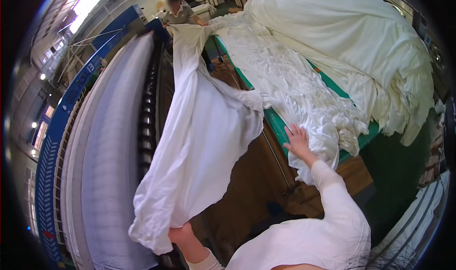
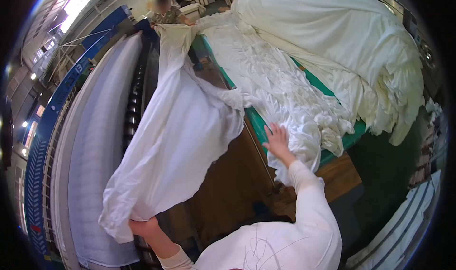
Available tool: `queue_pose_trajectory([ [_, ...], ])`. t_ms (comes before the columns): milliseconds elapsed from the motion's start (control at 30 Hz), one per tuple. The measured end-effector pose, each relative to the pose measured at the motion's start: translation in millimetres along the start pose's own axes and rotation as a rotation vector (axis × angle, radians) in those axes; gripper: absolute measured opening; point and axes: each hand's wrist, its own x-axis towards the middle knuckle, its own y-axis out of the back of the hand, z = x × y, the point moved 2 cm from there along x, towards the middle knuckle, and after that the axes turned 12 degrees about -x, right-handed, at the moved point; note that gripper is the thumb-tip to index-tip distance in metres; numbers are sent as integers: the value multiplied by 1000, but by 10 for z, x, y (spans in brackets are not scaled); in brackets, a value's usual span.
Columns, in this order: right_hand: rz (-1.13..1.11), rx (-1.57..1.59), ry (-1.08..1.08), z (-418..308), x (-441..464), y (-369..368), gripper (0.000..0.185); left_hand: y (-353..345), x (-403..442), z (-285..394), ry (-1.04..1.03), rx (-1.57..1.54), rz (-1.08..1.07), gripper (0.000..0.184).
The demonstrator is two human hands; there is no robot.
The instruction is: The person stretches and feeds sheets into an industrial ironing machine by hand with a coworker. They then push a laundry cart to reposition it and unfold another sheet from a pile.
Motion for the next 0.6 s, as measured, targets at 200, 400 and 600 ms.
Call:
queue_pose_trajectory([
  [200, -21, 449, 357, -1635, 89, 1106, 120, -746, 104, 444, 581, -1336, -25, 46],
  [400, -451, 1400, 135, -3317, -590, 842, 33, -818, -80, 201, 647, -1121, 119, 40],
  [600, -150, 1465, -212, -2349, -859, 1556, 36, 417, -202, -1134, 382, 63, 81, 34],
])
